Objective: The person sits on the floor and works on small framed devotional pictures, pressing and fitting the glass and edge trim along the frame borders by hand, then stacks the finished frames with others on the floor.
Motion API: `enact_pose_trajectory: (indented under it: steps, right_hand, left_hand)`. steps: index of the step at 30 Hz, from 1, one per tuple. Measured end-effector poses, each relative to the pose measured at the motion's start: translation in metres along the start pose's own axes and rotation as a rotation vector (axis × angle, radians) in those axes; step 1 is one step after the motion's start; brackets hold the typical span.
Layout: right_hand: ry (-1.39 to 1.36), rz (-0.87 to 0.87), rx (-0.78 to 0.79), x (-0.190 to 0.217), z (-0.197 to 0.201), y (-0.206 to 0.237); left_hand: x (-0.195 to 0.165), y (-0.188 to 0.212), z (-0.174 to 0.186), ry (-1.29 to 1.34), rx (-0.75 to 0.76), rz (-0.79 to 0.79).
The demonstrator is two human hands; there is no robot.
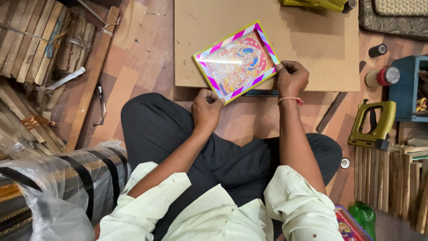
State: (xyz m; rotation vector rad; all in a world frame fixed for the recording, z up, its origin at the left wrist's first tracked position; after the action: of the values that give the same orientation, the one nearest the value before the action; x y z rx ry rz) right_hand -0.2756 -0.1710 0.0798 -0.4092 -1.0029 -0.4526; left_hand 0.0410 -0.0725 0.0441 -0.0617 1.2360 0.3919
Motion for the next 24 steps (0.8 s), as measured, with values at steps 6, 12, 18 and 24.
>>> enact_pose_trajectory:
  steps: [6,12,18,24]
  right_hand:
    - [0.011,0.002,0.001,0.001,0.0,0.001]
    - [0.061,-0.022,-0.027,-0.002,0.0,0.002]
    - [0.291,0.002,-0.083,0.006,0.004,0.003]
    - [0.442,-0.005,-0.066,0.021,-0.02,0.085]
  left_hand:
    - [0.004,0.0,-0.001,0.004,-0.014,-0.012]
    - [0.01,0.0,-0.003,0.001,-0.037,-0.012]
    - [0.019,-0.003,-0.011,0.11,-0.03,0.075]
    - [0.02,-0.004,-0.013,0.17,-0.045,0.069]
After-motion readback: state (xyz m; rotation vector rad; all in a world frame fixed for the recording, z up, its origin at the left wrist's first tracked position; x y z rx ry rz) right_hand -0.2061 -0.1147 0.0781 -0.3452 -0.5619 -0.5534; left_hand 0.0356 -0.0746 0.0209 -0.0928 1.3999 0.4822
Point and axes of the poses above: each hand's wrist, its own y-axis away from the middle knuckle, its own z-axis out of the back of the hand, x = y × z, the point moved 9 cm from there along -y, towards the middle knuckle, and after that the axes turned 5 degrees about -y, right-handed, at the moved point
